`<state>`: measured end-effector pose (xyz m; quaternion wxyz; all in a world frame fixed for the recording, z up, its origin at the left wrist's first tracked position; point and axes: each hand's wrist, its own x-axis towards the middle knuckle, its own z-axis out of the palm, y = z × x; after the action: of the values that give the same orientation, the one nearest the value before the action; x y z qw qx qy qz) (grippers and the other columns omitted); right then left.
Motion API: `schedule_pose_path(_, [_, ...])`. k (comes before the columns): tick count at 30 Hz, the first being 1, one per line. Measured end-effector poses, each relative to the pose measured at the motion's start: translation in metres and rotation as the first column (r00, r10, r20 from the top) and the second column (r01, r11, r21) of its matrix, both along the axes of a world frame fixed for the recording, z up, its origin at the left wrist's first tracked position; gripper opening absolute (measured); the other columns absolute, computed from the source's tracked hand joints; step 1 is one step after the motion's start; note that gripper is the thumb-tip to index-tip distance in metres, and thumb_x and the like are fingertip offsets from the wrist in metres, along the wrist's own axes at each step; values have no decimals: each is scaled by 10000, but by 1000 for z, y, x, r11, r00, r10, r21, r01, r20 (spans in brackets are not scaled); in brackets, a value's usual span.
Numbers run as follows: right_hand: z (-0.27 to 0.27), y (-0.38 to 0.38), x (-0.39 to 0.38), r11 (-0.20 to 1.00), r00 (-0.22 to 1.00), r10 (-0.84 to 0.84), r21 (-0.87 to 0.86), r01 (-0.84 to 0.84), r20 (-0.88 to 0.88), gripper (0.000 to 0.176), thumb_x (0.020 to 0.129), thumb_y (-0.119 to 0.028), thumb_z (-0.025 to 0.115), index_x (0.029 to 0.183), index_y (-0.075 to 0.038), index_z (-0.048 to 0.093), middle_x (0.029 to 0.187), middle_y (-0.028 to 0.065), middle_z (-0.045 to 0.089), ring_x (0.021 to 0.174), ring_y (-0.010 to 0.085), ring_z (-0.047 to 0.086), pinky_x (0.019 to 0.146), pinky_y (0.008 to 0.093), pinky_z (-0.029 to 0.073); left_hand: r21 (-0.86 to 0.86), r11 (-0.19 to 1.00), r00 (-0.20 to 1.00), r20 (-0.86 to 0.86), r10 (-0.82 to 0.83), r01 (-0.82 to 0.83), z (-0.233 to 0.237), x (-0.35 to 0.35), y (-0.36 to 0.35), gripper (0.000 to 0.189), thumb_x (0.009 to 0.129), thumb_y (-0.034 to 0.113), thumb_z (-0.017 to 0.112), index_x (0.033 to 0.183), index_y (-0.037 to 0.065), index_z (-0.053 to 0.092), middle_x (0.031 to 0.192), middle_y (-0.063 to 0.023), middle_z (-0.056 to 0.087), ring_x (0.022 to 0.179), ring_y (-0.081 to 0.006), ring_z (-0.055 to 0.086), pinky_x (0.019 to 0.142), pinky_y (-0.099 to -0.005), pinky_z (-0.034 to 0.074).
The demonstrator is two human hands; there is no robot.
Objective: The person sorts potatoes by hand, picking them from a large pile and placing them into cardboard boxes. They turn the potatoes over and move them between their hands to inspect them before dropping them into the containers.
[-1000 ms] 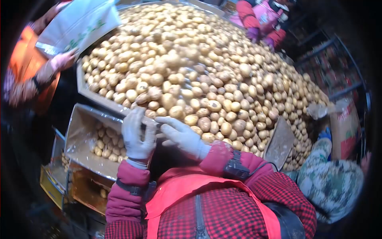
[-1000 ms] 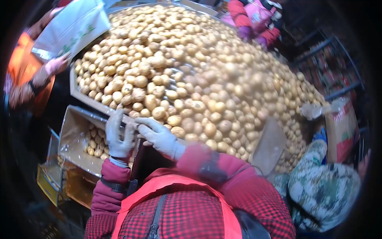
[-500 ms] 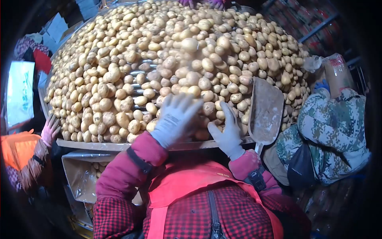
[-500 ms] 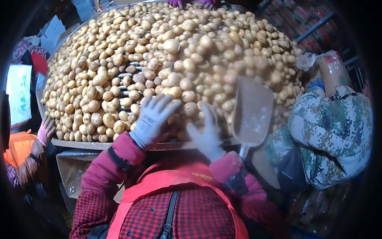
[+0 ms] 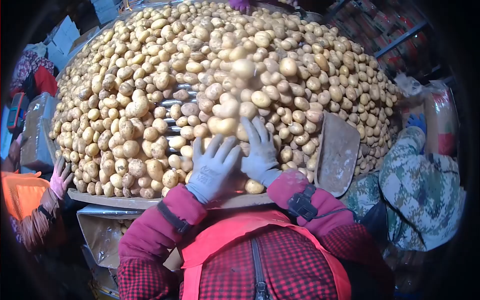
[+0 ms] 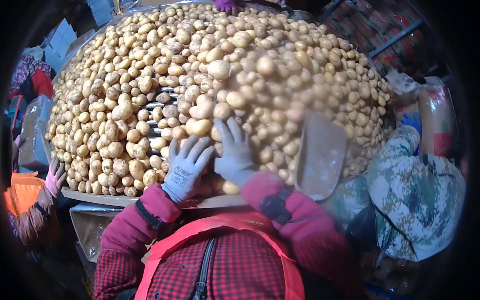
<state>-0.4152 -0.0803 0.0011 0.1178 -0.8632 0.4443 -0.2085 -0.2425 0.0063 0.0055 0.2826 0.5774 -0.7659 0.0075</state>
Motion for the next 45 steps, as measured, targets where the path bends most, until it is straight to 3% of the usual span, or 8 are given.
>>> schedule_pose_path(12, [-17, -59, 183, 947, 874, 72, 242, -210, 480, 1000, 727, -235, 813, 1613, -252, 349, 1564, 241, 400, 1398, 474, 468, 1141, 519, 450, -27, 898, 871, 230, 434, -440, 19, 128, -16, 753, 761, 341, 821, 1470, 234, 589, 1437, -163, 568, 1360, -382, 504, 1156, -633, 289])
schedule_pose_path(15, [-7, -68, 228, 955, 873, 108, 194, -224, 476, 882, 777, -352, 846, 1538, -123, 463, 1478, 221, 517, 1383, 406, 506, 1162, 468, 430, -29, 823, 786, 276, 552, -568, 11, 177, -18, 723, 864, 423, 778, 1514, 197, 556, 1449, -174, 562, 1373, -396, 478, 1167, -591, 275])
schedule_pose_path(26, [0, -105, 340, 943, 865, 182, 165, -288, 468, 728, 861, -476, 764, 1488, -178, 544, 1518, 181, 520, 1243, 460, 550, 1071, 507, 479, 90, 724, 729, 111, 676, -684, -1, 233, -47, 1078, 808, 634, 765, 1612, 30, 378, 1428, -222, 590, 1281, -406, 569, 1071, -504, 434])
schedule_pose_path(31, [13, -104, 336, 868, 844, 289, 249, -430, 452, 713, 890, -515, 688, 1503, -183, 535, 1579, 144, 487, 1314, 465, 517, 1123, 504, 442, -98, 653, 594, 332, 733, -751, -26, 239, -37, 970, 858, 554, 729, 1605, 35, 392, 1423, -222, 601, 1268, -395, 583, 1072, -466, 452])
schedule_pose_path(35, [23, -95, 281, 748, 730, 507, 187, -637, 459, 638, 926, -443, 667, 1490, -169, 552, 1557, 149, 520, 1404, 359, 511, 1169, 489, 410, 15, 622, 621, 86, 779, -783, -39, 258, -44, 884, 874, 587, 704, 1596, 143, 453, 1421, -207, 605, 1287, -393, 580, 1082, -504, 447])
schedule_pose_path(37, [7, -118, 254, 803, 616, 441, 19, -596, 652, 553, 953, -361, 701, 1444, -127, 598, 1435, 172, 619, 1287, 300, 617, 1092, 417, 486, -65, 658, 635, 203, 745, -750, -18, 238, -46, 850, 899, 580, 720, 1578, 129, 479, 1383, -204, 636, 1256, -396, 592, 1098, -494, 443])
schedule_pose_path(41, [43, -162, 177, 780, 723, 35, 434, -451, 690, 410, 1046, -259, 661, 1416, -85, 633, 1235, 78, 728, 1054, 116, 670, 915, 270, 549, 26, 601, 593, 208, 778, -799, 0, 231, -55, 804, 883, 671, 702, 1507, 178, 582, 1252, -170, 666, 1190, -380, 614, 1052, -482, 467])
schedule_pose_path(45, [55, -153, 134, 752, 739, 45, 464, -468, 673, 459, 1020, -307, 676, 1430, -102, 635, 1276, 105, 706, 1082, 156, 675, 948, 311, 547, 102, 583, 591, 191, 784, -806, 7, 252, -61, 761, 895, 701, 663, 1494, 237, 605, 1223, -155, 693, 1160, -353, 645, 1016, -482, 488])
